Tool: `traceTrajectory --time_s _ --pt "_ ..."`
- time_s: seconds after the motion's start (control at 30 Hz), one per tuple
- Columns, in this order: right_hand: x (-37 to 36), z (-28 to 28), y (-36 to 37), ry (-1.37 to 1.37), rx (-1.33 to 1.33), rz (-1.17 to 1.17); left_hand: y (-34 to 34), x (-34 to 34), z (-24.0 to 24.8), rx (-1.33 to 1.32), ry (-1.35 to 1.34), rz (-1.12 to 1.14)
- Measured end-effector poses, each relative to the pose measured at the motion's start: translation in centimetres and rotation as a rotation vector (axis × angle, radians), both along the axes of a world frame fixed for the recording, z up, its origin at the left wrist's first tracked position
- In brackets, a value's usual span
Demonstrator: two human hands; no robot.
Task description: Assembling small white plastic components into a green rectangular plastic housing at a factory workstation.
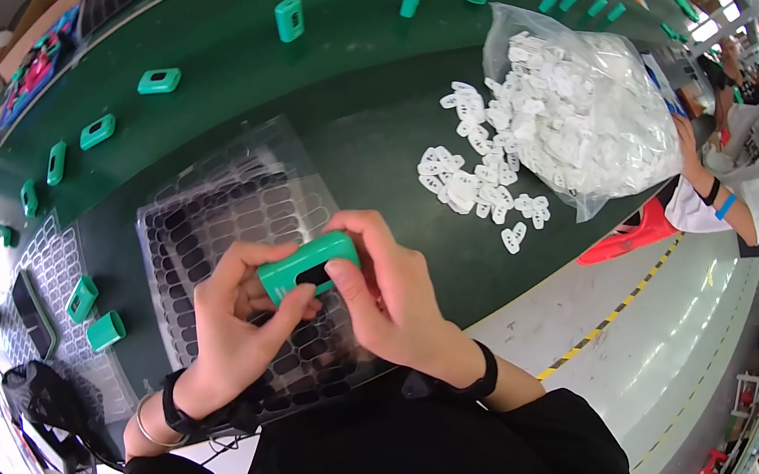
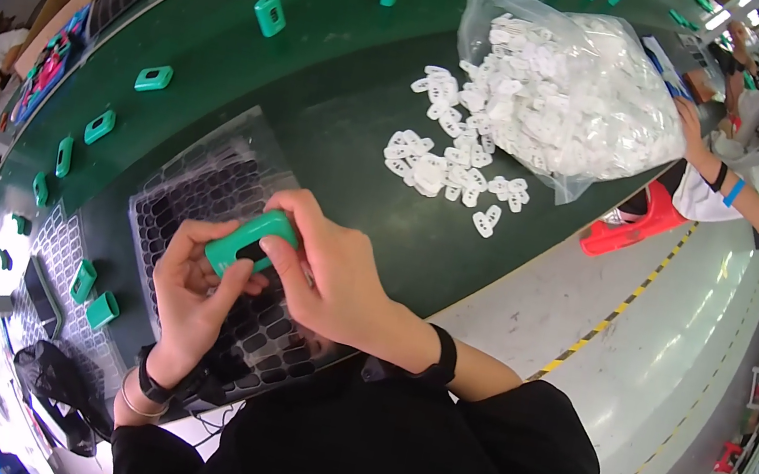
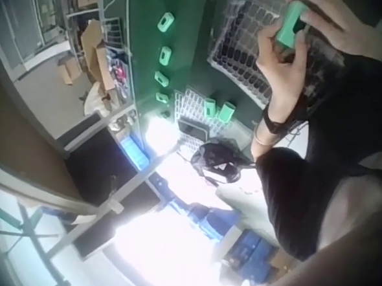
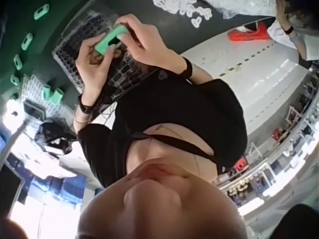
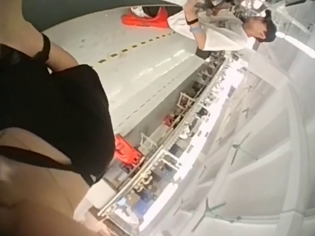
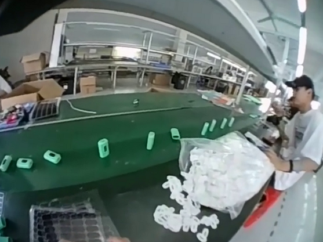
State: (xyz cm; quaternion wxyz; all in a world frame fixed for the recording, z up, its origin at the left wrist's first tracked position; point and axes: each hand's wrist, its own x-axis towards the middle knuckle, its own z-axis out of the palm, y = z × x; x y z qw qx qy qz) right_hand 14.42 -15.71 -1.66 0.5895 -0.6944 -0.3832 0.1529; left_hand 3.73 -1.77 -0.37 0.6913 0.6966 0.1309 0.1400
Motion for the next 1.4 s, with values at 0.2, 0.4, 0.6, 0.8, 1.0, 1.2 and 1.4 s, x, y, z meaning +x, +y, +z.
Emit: traceTrajectory --time_s 0.2,0.4,0.6,0.8,1.0,1.2,1.4 --pt "1.5 3.2 -1.0 -0.278 -0.070 0.114 -0.1 -0.3 0.2 0.454 -0.185 0.046" --pt "1.1 13.7 -1.6 -1.439 0.571 0.177 1.1 -1.2 2.3 0.721 -0.360 0.094" --pt "2.2 13.4 -2.7 -1.462 0.483 0.076 1.3 -1.5 3.1 0.784 -0.316 0.152" --pt "4.1 10.7 -7.1 -1.257 0.156 -0.238 0.6 -0.3 3.4 0.811 -0.284 0.111" --pt "4.6 5.1 -12.0 -0.837 0.059 -0.544 0.5 -0.6 2.1 0.705 -0.071 0.141" --pt "5.9 -7.0 -14.0 -0.650 -0.636 -0.657 0.5 0.8 2.2 0.686 -0.013 0.092" --pt "8.7 -7.7 -8.4 -0.776 -0.732 -0.345 -0.6 0.7 1.5 0.869 -0.100 -0.134"
